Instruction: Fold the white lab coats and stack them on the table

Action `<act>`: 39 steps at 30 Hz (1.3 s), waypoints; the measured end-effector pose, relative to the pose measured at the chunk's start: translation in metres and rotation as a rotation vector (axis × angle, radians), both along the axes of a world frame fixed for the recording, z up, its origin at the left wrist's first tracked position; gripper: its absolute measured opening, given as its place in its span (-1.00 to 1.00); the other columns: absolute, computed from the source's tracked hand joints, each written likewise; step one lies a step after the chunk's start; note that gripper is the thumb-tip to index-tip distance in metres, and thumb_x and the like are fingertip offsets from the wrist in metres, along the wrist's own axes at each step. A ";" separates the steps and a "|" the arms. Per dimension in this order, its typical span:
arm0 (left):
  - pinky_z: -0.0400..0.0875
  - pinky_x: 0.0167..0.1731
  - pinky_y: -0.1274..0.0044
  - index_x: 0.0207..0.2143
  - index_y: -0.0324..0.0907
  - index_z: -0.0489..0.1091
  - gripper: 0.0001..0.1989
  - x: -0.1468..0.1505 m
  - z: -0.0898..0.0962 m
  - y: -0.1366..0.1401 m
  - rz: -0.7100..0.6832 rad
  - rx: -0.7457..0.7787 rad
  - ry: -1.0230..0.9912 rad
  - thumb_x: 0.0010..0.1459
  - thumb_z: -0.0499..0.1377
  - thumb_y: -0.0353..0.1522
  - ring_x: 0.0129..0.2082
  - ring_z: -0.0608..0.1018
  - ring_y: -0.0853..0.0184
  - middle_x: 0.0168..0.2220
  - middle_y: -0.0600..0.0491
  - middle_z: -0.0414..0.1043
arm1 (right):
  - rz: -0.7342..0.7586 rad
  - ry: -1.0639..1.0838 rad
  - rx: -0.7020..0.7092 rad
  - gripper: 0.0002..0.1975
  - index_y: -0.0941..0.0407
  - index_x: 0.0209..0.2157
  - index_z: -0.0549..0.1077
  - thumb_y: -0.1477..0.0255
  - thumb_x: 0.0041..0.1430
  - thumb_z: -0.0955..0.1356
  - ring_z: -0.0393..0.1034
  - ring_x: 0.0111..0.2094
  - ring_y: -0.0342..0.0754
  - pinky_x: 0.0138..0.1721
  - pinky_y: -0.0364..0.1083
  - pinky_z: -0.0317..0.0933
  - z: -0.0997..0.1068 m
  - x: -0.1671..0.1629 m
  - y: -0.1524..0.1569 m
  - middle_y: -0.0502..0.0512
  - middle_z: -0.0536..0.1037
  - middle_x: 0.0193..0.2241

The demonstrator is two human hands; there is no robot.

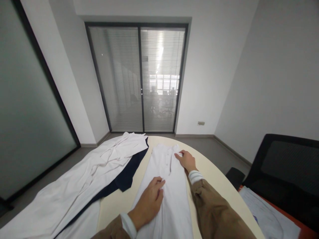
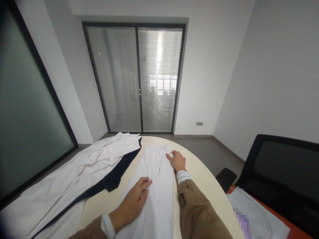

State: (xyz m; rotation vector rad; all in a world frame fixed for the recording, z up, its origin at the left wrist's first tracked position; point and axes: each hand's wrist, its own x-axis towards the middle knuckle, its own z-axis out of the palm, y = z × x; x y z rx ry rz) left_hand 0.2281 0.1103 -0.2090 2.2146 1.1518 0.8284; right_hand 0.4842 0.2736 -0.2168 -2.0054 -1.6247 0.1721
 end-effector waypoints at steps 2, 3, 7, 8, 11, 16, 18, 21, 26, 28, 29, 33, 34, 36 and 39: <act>0.18 0.27 0.32 0.19 -0.20 0.27 -0.56 -0.001 -0.003 0.001 0.002 0.010 0.067 0.30 -0.08 -0.39 0.23 0.29 0.23 0.19 -0.12 0.25 | -0.002 0.010 0.006 -0.65 0.09 -0.21 0.52 0.12 0.12 0.38 0.43 -0.17 0.03 -0.15 -0.06 0.17 -0.002 0.002 0.002 0.14 0.56 -0.20; 0.15 0.29 0.29 0.22 -0.21 0.23 -0.54 -0.001 -0.005 0.001 -0.009 0.020 0.119 0.29 -0.06 -0.38 0.27 0.25 0.21 0.23 -0.13 0.22 | 0.002 0.019 0.022 -0.69 0.09 -0.22 0.52 0.15 0.13 0.38 0.43 -0.17 0.02 -0.15 -0.06 0.16 -0.004 0.003 0.003 0.14 0.56 -0.21; 0.03 0.32 0.19 0.34 -0.20 0.03 -0.43 -0.005 -0.011 0.000 -0.068 0.071 0.321 0.32 -0.02 -0.28 0.37 0.05 0.14 0.37 -0.14 -0.01 | 0.020 0.051 0.109 -0.72 0.11 -0.17 0.49 0.22 0.22 0.30 0.40 -0.14 -0.02 -0.11 -0.08 0.17 -0.004 0.001 -0.002 0.15 0.51 -0.15; 0.01 0.33 0.19 0.35 -0.21 -0.01 -0.41 -0.006 -0.011 -0.001 -0.075 0.080 0.355 0.33 -0.03 -0.25 0.38 0.01 0.13 0.39 -0.14 -0.06 | 0.020 0.044 0.145 -0.71 0.11 -0.14 0.48 0.24 0.22 0.29 0.38 -0.11 0.00 -0.09 -0.08 0.17 -0.002 -0.001 -0.005 0.17 0.48 -0.10; -0.02 0.33 0.20 0.37 -0.26 -0.07 -0.41 -0.006 -0.011 0.000 -0.065 0.097 0.408 0.37 -0.12 -0.21 0.39 -0.04 0.15 0.40 -0.16 -0.14 | 0.038 0.002 0.250 -0.73 0.13 -0.10 0.46 0.34 0.19 0.30 0.34 -0.05 0.05 -0.02 -0.04 0.16 0.007 -0.014 -0.016 0.21 0.44 -0.05; -0.01 0.32 0.19 0.35 -0.33 -0.03 -0.41 0.001 -0.011 0.010 0.019 0.127 0.426 0.40 -0.22 -0.18 0.39 -0.04 0.13 0.39 -0.22 -0.12 | 0.209 -0.017 0.137 -0.80 0.14 -0.23 0.50 0.44 0.20 0.25 0.36 -0.09 0.02 -0.01 -0.08 0.15 0.019 -0.040 -0.034 0.20 0.49 -0.16; 0.00 0.31 0.18 0.34 -0.36 -0.02 -0.40 0.005 -0.011 0.016 0.058 0.131 0.432 0.39 -0.23 -0.18 0.39 -0.03 0.11 0.38 -0.25 -0.10 | 0.269 -0.021 0.084 -0.78 0.14 -0.22 0.51 0.46 0.20 0.25 0.38 -0.11 0.00 -0.03 -0.09 0.16 0.019 -0.048 -0.042 0.19 0.50 -0.16; 0.02 0.29 0.13 0.33 -0.37 0.01 -0.42 0.009 -0.011 0.023 0.095 0.126 0.402 0.39 -0.22 -0.21 0.38 0.00 0.08 0.37 -0.27 -0.08 | 0.358 -0.039 0.047 -0.75 0.13 -0.14 0.50 0.44 0.23 0.24 0.40 -0.10 -0.01 -0.01 -0.10 0.17 0.014 -0.054 -0.055 0.18 0.51 -0.11; 0.05 0.30 0.21 0.35 -0.27 -0.02 -0.44 0.001 -0.007 0.026 0.043 0.094 0.240 0.31 -0.15 -0.42 0.36 0.10 0.20 0.34 -0.18 0.06 | 0.503 -0.195 0.006 -0.53 0.14 0.17 0.33 0.26 0.32 0.18 0.17 0.21 0.10 0.20 0.03 0.02 0.001 -0.054 -0.079 0.26 0.34 0.19; 0.07 0.30 0.25 0.36 -0.18 -0.01 -0.38 -0.007 -0.001 0.022 -0.015 0.085 0.235 0.25 -0.08 -0.47 0.34 0.14 0.22 0.34 -0.13 0.08 | 0.492 -0.230 -0.018 -0.46 0.13 0.24 0.25 0.19 0.32 0.17 0.04 0.29 0.13 0.26 0.09 -0.09 -0.003 -0.054 -0.085 0.24 0.23 0.27; 0.08 0.29 0.25 0.35 -0.14 0.01 -0.37 -0.012 0.002 0.018 -0.057 0.083 0.264 0.23 -0.04 -0.48 0.34 0.14 0.20 0.35 -0.11 0.06 | 0.484 -0.233 -0.032 -0.43 0.12 0.26 0.22 0.15 0.31 0.18 -0.01 0.31 0.14 0.28 0.11 -0.12 -0.004 -0.054 -0.087 0.23 0.19 0.30; 0.08 0.26 0.13 0.32 0.01 0.10 -0.37 -0.029 0.017 0.001 -0.224 0.072 0.413 0.20 0.10 -0.39 0.36 0.07 0.05 0.39 -0.10 -0.05 | 0.476 -0.226 -0.059 -0.36 0.12 0.28 0.19 0.11 0.27 0.21 -0.06 0.34 0.15 0.29 0.13 -0.16 -0.005 -0.054 -0.089 0.23 0.14 0.33; 0.06 0.26 0.09 0.30 0.05 0.12 -0.38 -0.032 0.020 -0.002 -0.254 0.081 0.423 0.20 0.12 -0.36 0.36 0.05 0.03 0.39 -0.09 -0.07 | 0.476 -0.222 -0.059 -0.36 0.13 0.29 0.19 0.11 0.27 0.21 -0.06 0.34 0.15 0.30 0.13 -0.17 -0.005 -0.054 -0.089 0.23 0.14 0.33; 0.02 0.25 0.05 0.28 0.09 0.16 -0.38 -0.037 0.024 -0.008 -0.305 0.112 0.418 0.16 0.17 -0.33 0.36 0.05 0.00 0.41 -0.06 -0.12 | 0.482 -0.212 -0.058 -0.35 0.13 0.28 0.20 0.11 0.26 0.21 -0.06 0.34 0.14 0.30 0.13 -0.17 -0.004 -0.052 -0.088 0.24 0.14 0.32; 0.05 0.26 0.11 0.23 0.07 0.24 -0.39 -0.039 0.028 -0.012 -0.354 0.196 0.381 0.11 0.22 -0.32 0.33 0.13 0.02 0.39 -0.04 -0.08 | 0.490 -0.192 -0.059 -0.36 0.12 0.28 0.20 0.12 0.26 0.22 -0.06 0.35 0.13 0.30 0.13 -0.16 -0.004 -0.051 -0.088 0.24 0.14 0.32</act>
